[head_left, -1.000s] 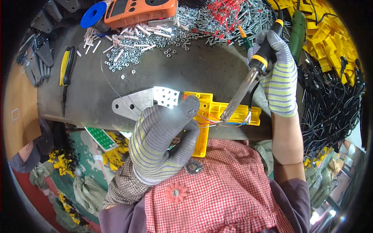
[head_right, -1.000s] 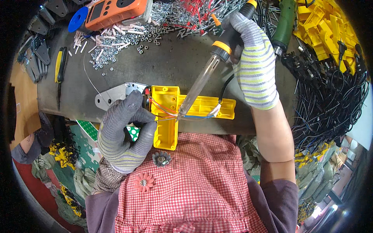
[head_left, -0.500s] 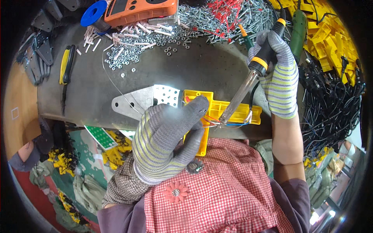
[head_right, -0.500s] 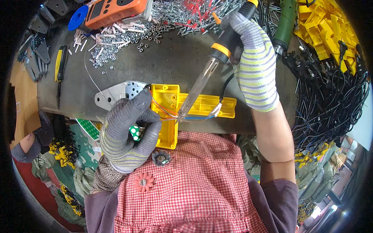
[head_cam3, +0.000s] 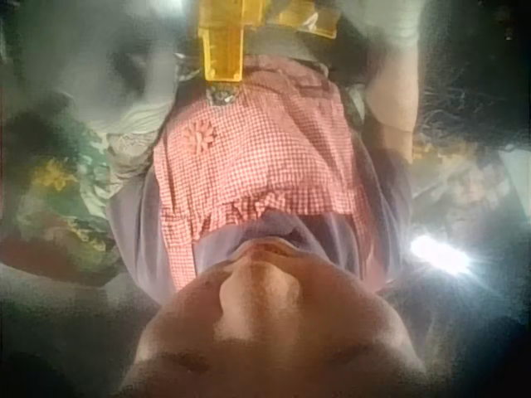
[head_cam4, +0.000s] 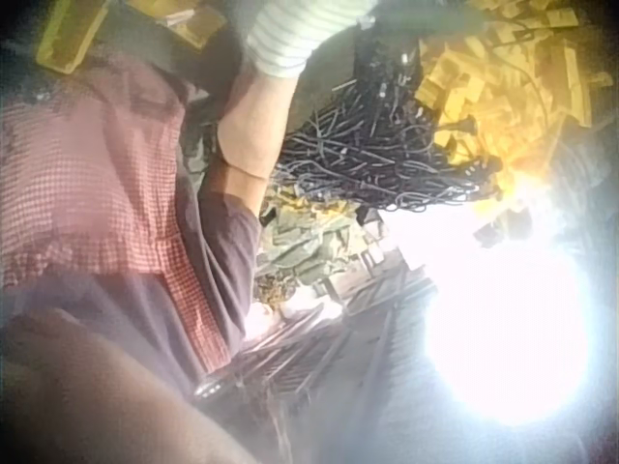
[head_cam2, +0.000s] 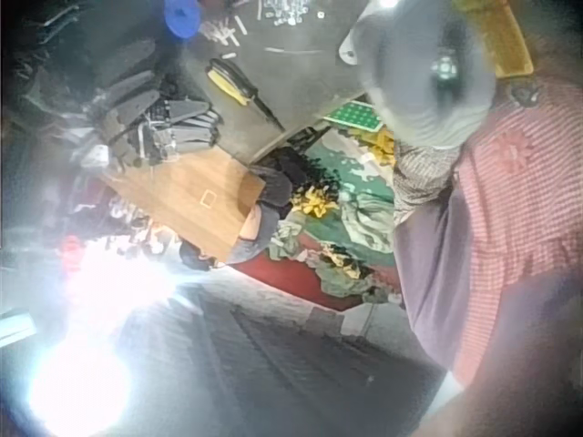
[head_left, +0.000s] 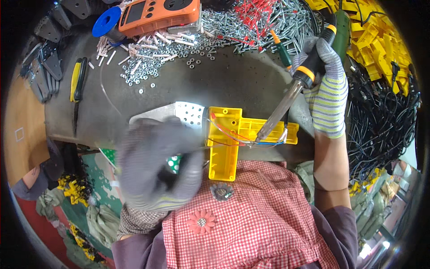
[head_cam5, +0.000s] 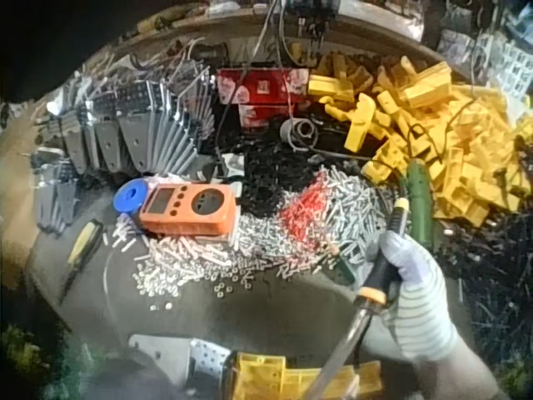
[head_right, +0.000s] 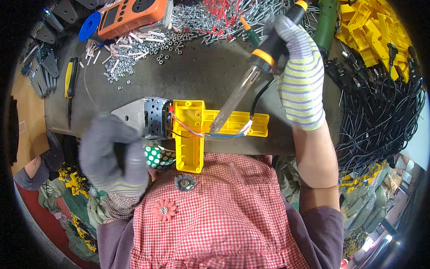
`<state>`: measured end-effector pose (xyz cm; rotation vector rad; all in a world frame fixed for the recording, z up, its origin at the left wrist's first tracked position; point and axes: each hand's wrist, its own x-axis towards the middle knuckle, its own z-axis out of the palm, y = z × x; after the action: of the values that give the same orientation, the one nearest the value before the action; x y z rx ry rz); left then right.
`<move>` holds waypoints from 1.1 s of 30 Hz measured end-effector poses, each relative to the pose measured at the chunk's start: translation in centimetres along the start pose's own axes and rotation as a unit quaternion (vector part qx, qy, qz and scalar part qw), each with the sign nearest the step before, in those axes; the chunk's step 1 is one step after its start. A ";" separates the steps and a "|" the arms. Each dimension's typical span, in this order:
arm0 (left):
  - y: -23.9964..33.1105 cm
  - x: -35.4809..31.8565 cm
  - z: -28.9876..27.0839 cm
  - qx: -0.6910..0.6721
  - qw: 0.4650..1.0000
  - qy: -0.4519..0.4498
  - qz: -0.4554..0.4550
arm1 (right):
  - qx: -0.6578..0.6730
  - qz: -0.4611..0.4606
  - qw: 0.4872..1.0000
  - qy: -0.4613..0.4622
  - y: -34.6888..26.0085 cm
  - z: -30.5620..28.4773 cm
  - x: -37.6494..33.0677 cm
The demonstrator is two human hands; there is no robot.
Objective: The person assembles wires and screws into a yellow plastic component at a workbench, using an electric screwdriver to secure the screws and a soldering iron to solder the wires.
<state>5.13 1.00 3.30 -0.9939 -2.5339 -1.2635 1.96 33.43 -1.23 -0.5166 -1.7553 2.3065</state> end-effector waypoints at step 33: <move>-3.3 4.5 2.5 -0.028 0.994 -0.068 0.077 | -0.495 -0.327 0.722 -0.357 -4.1 -2.2 -5.9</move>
<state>0.06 3.69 1.35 -1.3026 -2.4741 -1.2711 8.06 34.39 3.13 0.9188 -2.7984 0.9243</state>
